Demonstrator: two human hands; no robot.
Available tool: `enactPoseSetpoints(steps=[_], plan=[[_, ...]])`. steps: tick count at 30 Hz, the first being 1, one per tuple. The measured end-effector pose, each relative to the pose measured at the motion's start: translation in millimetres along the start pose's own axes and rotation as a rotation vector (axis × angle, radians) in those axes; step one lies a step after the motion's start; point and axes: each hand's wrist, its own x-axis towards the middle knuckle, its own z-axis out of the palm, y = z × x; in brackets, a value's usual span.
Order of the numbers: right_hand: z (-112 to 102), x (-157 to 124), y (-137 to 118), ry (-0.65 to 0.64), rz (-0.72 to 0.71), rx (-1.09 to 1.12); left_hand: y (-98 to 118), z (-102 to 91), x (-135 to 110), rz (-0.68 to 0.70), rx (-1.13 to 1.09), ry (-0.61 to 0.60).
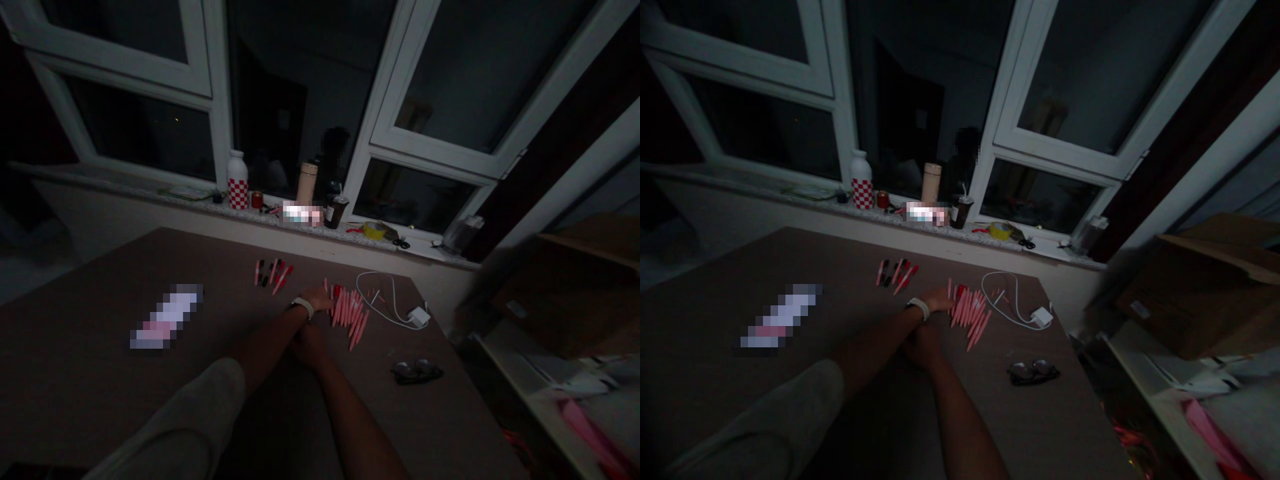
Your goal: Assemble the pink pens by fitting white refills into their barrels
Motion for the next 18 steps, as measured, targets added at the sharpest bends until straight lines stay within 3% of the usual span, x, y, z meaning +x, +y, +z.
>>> enactPoseSetpoints(steps=[3, 7, 13, 18], plan=[[-2, 0, -2, 0.002, 0.010, 0.032, 6, -7.5, -5, -0.121, 0.059, -0.096], [-3, -1, -3, 0.012, 0.065, 0.083, 5, -24.9, -18, -0.153, 0.050, -0.062], [-2, -3, 0, 0.090, 0.120, 0.256, -20, -56.1, -72, -0.029, -0.005, 0.139], [-3, -1, -4, 0.216, 0.255, 0.468, -46, -65.3, -127, 0.117, -0.094, 0.185]])
